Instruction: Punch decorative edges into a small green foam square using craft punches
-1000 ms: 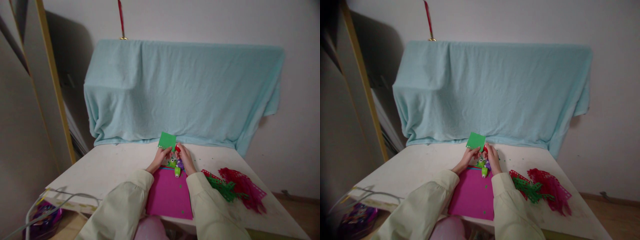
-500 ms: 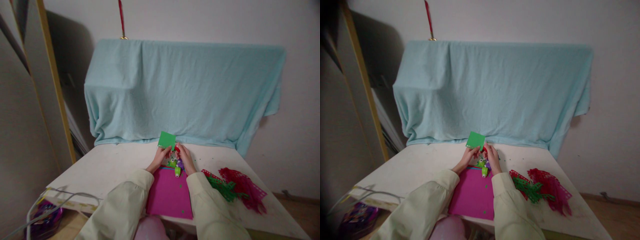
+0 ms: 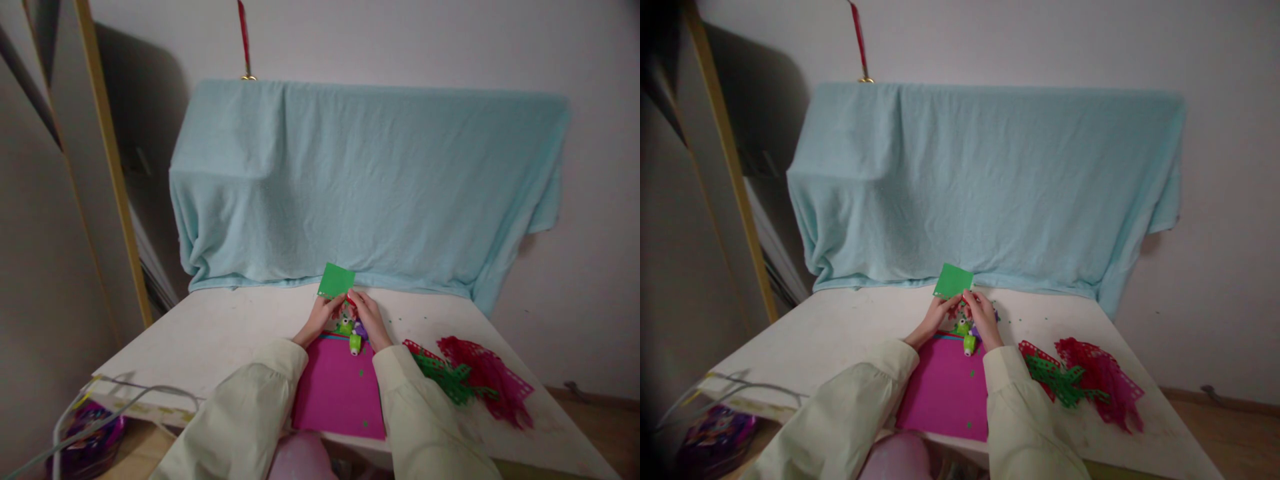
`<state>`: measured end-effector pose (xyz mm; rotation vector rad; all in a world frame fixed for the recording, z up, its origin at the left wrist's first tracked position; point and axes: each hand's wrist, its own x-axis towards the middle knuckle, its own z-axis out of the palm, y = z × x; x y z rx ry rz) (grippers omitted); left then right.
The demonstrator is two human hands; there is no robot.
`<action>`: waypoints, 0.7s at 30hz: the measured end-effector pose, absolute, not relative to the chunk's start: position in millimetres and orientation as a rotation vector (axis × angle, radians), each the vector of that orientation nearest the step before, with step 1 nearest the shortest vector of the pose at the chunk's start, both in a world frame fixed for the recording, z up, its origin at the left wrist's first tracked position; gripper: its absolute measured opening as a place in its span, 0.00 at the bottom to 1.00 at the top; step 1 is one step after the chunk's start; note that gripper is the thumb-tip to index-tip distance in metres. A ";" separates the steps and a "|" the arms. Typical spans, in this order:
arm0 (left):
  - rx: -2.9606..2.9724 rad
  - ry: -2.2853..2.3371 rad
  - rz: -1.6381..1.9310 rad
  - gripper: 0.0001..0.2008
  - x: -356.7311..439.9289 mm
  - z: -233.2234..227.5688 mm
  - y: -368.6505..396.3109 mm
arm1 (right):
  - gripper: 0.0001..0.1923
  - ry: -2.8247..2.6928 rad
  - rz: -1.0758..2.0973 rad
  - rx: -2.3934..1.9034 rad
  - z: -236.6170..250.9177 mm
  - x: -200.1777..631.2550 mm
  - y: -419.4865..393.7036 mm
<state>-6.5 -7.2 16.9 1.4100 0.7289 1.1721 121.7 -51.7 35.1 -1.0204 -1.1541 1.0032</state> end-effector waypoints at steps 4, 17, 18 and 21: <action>1.428 0.717 1.170 0.23 -6.5 16.9 -7.0 | 0.22 -1.169 1.030 -1.026 33.1 122.0 -50.9; 1.348 0.668 1.196 0.22 -5.1 18.2 -6.4 | 0.20 -1.152 1.058 -1.006 28.7 121.6 -47.8; 1.344 0.658 1.199 0.22 -5.1 18.5 -6.5 | 0.20 -1.142 1.053 -1.009 28.2 121.8 -47.2; 1.329 0.639 1.199 0.22 -5.2 19.3 -6.9 | 0.19 -1.106 1.039 -1.000 26.6 124.1 -45.1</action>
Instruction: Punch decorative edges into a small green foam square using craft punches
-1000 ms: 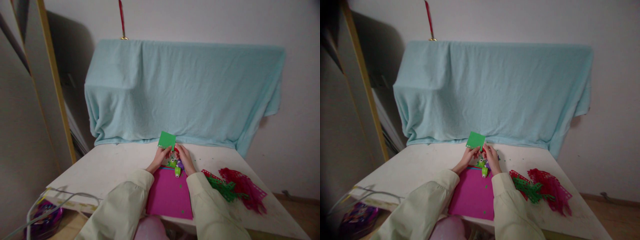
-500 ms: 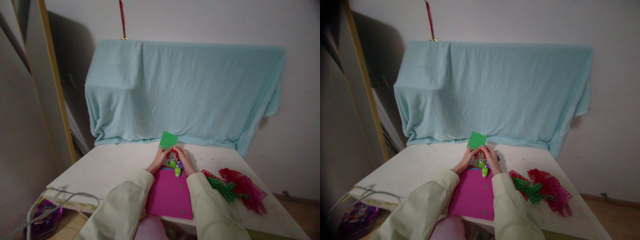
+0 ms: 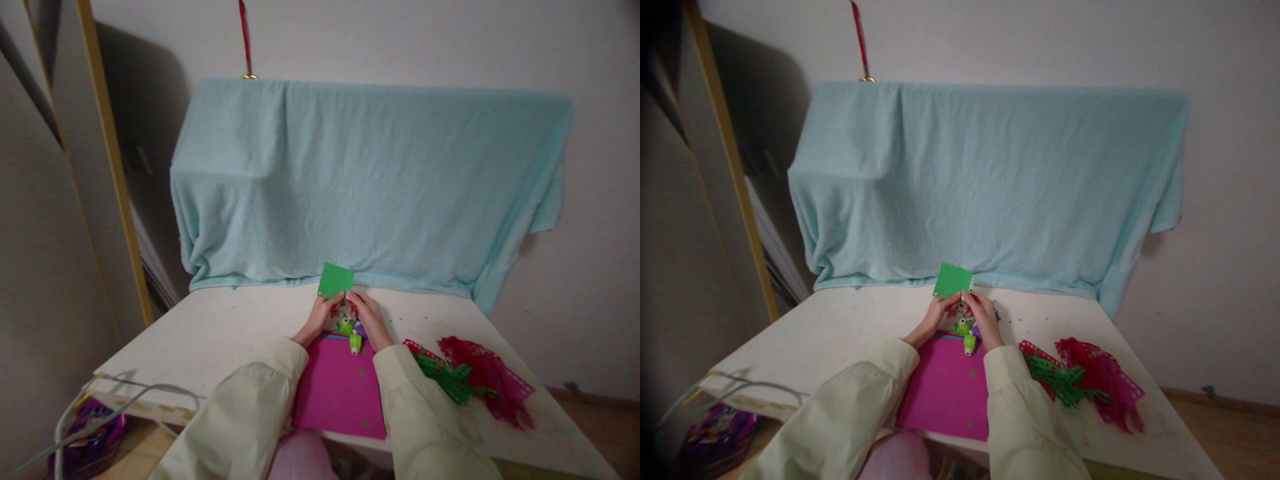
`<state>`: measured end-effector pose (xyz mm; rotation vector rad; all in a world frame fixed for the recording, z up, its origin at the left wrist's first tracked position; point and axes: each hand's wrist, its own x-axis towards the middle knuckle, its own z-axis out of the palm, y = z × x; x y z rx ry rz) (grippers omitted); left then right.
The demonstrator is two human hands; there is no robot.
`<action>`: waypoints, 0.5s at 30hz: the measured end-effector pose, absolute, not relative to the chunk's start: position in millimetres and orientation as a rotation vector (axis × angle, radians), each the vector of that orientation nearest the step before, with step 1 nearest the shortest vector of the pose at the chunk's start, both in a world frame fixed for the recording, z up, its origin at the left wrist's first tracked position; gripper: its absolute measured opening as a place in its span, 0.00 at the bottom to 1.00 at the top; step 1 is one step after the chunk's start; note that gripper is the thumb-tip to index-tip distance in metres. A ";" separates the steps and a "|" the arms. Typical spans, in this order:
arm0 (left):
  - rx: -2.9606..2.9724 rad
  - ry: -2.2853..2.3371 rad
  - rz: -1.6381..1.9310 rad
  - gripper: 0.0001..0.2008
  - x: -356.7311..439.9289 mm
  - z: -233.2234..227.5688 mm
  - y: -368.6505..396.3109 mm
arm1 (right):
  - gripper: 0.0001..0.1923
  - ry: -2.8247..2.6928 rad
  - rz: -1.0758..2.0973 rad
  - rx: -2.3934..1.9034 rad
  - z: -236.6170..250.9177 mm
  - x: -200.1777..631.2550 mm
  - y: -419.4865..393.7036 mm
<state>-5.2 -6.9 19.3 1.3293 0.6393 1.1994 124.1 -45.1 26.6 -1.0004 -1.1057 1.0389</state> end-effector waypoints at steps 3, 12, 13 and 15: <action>1.321 0.631 1.197 0.22 -5.3 20.3 -7.3 | 0.20 -1.078 1.043 -0.995 25.9 127.3 -43.9; 1.335 0.621 1.177 0.21 -5.4 16.9 -6.8 | 0.21 -1.148 1.064 -1.007 24.2 124.5 -45.8; 1.336 0.620 1.175 0.21 -5.2 16.3 -6.4 | 0.21 -1.151 1.066 -1.006 24.0 124.4 -45.7; 1.340 0.619 1.173 0.21 -4.8 15.5 -5.5 | 0.20 -1.151 1.070 -1.006 23.4 124.6 -44.9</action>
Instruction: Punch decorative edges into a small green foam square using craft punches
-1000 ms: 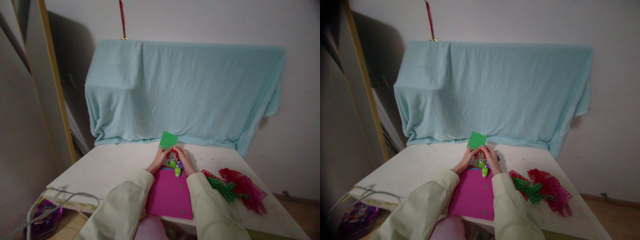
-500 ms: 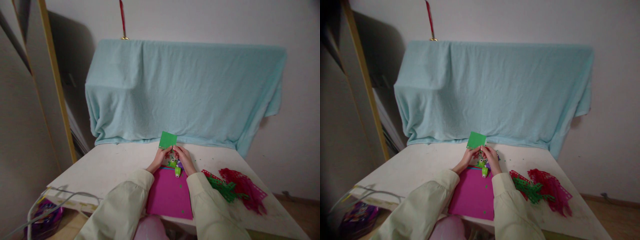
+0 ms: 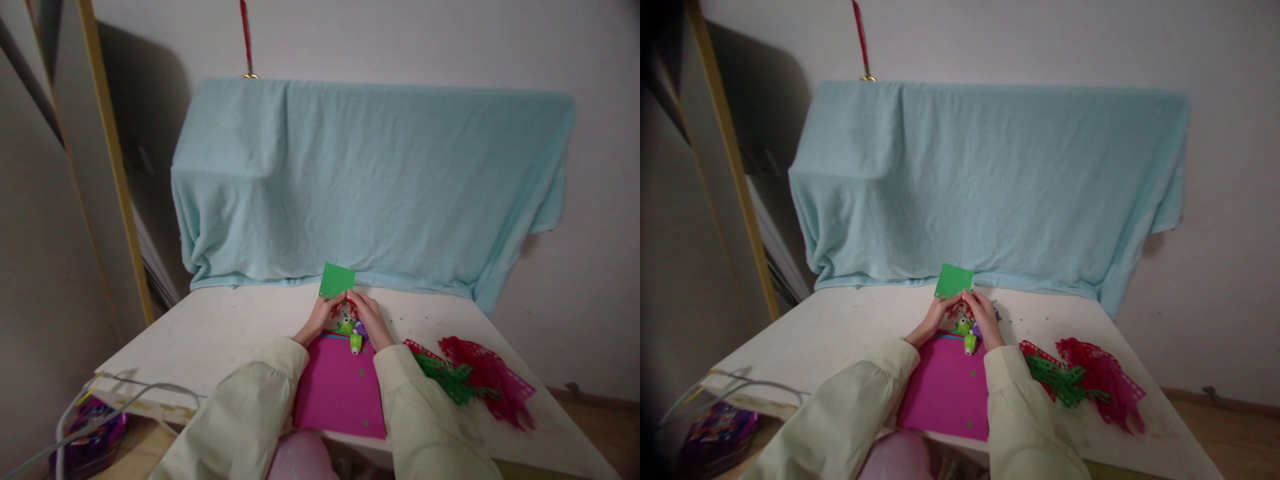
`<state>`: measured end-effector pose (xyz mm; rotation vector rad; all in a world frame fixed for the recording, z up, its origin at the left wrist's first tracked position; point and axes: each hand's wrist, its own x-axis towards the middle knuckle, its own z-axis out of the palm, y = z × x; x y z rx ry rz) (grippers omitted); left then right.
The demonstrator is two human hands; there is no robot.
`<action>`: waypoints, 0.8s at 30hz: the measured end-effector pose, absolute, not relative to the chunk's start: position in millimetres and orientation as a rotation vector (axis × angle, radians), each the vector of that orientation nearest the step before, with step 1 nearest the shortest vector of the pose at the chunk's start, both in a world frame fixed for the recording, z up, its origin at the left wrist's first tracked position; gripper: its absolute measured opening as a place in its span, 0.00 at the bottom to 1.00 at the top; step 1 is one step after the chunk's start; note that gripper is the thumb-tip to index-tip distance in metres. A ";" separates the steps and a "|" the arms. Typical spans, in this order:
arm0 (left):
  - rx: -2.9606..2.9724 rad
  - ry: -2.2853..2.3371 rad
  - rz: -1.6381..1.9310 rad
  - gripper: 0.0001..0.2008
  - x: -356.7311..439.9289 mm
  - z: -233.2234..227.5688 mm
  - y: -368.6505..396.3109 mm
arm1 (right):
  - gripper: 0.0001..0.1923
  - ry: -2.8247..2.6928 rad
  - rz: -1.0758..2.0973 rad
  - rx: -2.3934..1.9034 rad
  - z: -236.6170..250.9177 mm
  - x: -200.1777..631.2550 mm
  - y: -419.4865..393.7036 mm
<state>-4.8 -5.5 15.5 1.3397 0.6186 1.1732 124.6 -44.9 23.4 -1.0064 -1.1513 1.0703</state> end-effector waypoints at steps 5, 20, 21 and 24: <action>1.343 0.582 1.177 0.21 -3.6 13.8 -3.4 | 0.21 -1.141 1.101 -1.007 21.2 125.7 -42.0; 1.205 0.626 1.130 0.24 -1.1 2.3 1.1 | 0.21 -1.140 1.092 -1.042 19.7 123.7 -40.1; 1.196 0.629 1.131 0.24 -1.1 1.7 1.6 | 0.20 -1.151 1.084 -1.043 19.8 123.8 -40.1; 1.187 0.641 1.126 0.24 -0.7 0.1 3.1 | 0.20 -1.182 1.052 -1.047 20.6 124.2 -41.0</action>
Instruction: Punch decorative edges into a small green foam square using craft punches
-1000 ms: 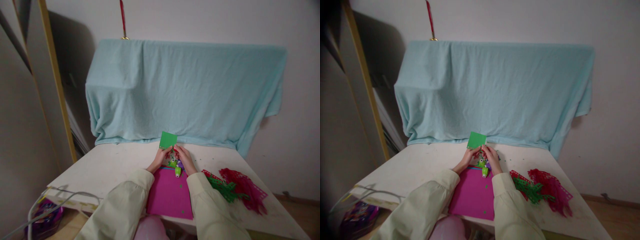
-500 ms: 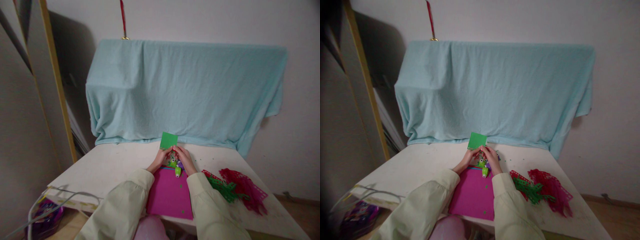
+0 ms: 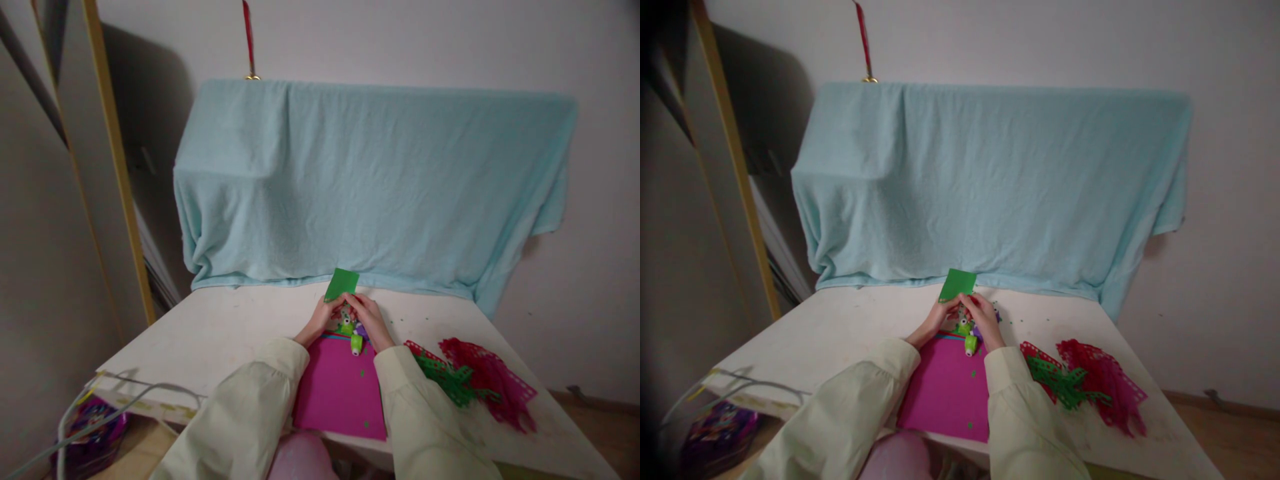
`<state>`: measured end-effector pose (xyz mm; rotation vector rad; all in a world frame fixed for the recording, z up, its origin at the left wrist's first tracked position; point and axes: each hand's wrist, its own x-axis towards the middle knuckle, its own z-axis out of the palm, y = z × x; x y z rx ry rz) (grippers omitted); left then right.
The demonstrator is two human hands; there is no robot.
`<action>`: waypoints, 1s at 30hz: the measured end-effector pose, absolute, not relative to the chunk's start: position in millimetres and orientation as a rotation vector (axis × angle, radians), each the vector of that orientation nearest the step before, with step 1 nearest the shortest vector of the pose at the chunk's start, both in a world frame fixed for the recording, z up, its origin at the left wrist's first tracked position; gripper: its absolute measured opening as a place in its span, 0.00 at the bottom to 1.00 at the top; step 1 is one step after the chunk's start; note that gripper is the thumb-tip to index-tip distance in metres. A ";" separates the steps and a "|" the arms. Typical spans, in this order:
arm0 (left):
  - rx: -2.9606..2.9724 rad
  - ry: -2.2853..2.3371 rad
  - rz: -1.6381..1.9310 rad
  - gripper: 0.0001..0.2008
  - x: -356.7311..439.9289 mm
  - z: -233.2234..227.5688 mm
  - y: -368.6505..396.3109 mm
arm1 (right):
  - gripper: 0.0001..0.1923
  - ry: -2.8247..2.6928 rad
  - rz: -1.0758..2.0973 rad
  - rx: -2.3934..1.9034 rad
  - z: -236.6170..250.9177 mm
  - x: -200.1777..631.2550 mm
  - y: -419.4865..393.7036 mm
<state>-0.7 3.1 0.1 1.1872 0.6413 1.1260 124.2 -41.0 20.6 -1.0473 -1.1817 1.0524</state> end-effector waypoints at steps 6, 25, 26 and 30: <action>1.167 0.662 1.122 0.23 0.0 0.7 2.0 | 0.21 -1.220 1.041 -1.043 25.7 124.7 -47.2; 1.222 0.662 1.000 0.23 -1.3 -4.3 2.4 | 0.21 -1.182 1.036 -1.070 27.1 120.3 -52.7; 1.213 0.669 0.984 0.24 -1.3 -4.2 1.8 | 0.21 -1.176 1.018 -1.068 27.4 119.4 -53.1; 1.184 0.680 0.983 0.25 -0.4 -1.0 -1.7 | 0.22 -1.209 0.970 -1.060 30.1 118.5 -54.8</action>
